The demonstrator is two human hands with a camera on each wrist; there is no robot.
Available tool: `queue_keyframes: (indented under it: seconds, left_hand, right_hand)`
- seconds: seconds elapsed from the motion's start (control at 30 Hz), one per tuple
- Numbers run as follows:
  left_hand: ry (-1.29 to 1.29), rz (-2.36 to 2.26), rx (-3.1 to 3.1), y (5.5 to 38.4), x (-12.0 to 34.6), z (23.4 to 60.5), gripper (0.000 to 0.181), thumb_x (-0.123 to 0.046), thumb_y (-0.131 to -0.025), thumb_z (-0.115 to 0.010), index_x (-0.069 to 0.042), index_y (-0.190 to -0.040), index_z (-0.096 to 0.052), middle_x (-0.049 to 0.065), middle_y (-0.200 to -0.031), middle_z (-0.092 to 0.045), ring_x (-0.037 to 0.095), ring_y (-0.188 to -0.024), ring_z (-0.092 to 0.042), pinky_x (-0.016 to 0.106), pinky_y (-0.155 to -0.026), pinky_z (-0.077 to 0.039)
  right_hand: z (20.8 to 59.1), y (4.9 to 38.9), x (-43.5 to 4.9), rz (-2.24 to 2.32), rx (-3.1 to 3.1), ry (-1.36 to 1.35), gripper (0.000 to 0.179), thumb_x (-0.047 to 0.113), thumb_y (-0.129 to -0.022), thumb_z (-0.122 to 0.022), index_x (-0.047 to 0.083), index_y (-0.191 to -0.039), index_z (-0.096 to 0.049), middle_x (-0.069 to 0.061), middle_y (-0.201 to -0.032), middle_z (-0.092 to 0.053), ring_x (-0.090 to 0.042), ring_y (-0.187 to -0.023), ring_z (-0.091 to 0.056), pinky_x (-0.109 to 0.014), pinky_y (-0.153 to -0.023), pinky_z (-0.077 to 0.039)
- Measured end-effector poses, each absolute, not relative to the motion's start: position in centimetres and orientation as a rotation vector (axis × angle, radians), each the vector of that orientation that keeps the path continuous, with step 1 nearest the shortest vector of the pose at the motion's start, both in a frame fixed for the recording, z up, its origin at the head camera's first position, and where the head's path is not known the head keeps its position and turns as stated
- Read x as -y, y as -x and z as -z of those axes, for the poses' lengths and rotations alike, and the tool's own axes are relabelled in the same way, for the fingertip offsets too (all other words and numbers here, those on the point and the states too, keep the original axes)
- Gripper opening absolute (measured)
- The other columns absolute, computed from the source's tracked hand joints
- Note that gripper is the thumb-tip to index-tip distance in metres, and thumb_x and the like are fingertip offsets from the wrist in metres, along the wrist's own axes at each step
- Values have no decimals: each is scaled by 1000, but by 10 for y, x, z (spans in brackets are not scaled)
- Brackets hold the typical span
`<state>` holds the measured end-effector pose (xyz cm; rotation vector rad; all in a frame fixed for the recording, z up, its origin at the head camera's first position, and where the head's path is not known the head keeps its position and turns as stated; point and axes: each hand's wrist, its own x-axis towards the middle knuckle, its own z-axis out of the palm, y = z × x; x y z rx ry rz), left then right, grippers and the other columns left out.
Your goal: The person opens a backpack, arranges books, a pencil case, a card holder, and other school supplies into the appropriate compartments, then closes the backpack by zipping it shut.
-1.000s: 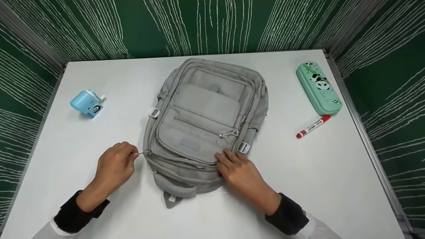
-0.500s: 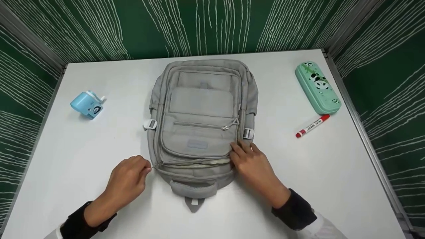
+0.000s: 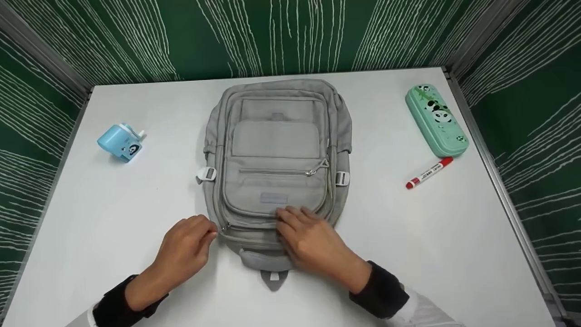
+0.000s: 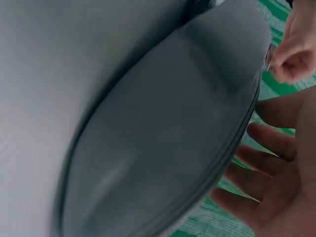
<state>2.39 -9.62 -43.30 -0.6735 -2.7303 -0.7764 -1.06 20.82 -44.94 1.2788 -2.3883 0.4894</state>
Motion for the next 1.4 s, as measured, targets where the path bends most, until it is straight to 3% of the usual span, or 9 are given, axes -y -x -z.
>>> queue_keyframes:
  seconds: [0.17, 0.4, 0.67, 0.8, 1.03, 1.27, 1.4]
  left_hand:
    - [708, 785, 2655, -24, 92, 436, 18, -4, -87, -78, -9, -81, -62, -1, -74, -54, 15, -67, -51, 29, -60, -39]
    - [721, 786, 2615, -24, 91, 437, 17, -3, -86, -79, -9, -83, -63, -1, -76, -56, 15, -68, -53, 29, -60, -40]
    - [624, 684, 2659, -7, 105, 435, 18, 3, -86, -77, -7, -79, -64, 2, -72, -56, 19, -65, -54, 30, -57, -36]
    - [544, 644, 2704, 7, 115, 436, 15, 7, -85, -75, -4, -79, -68, 4, -71, -58, 21, -64, -56, 30, -55, -36]
    - [497, 488, 2669, 46, 125, 438, 12, 7, -83, -76, 1, -78, -67, 9, -70, -59, 28, -62, -55, 37, -53, -37]
    - [479, 362, 2666, 85, 127, 439, 18, 15, -71, -67, -2, -71, -61, 10, -68, -55, 30, -60, -52, 39, -54, -39]
    - [447, 384, 2702, 104, 125, 444, 16, 14, -73, -67, -2, -72, -62, 11, -70, -57, 31, -61, -54, 41, -55, -41]
  right_hand:
    - [455, 11, -181, -418, 2370, -1296, 33, 23, -110, -50, 0, -115, -73, -21, -126, -71, -38, -112, -71, -56, -90, -58]
    - [462, 17, -167, -401, 2334, -1293, 44, 20, -115, -35, 1, -98, -71, -22, -122, -72, -38, -108, -73, -53, -84, -61]
    - [453, 15, -170, -452, 2261, -1290, 35, 9, -109, -38, 0, -93, -68, -22, -119, -74, -37, -107, -74, -50, -82, -62]
    - [447, 15, -171, -444, 2249, -1301, 32, 3, -106, -38, 0, -92, -67, -21, -120, -73, -37, -108, -73, -50, -82, -62]
    - [442, 14, -172, -440, 2268, -1305, 35, 11, -111, -40, 1, -90, -66, -21, -121, -73, -37, -112, -72, -50, -85, -61]
    - [445, 12, -174, -452, 2257, -1332, 36, 12, -112, -41, 1, -90, -66, -22, -124, -72, -38, -113, -72, -50, -85, -61]
    - [447, 12, -177, -443, 2246, -1353, 38, 12, -113, -38, 0, -91, -67, -23, -125, -71, -38, -112, -72, -50, -84, -62]
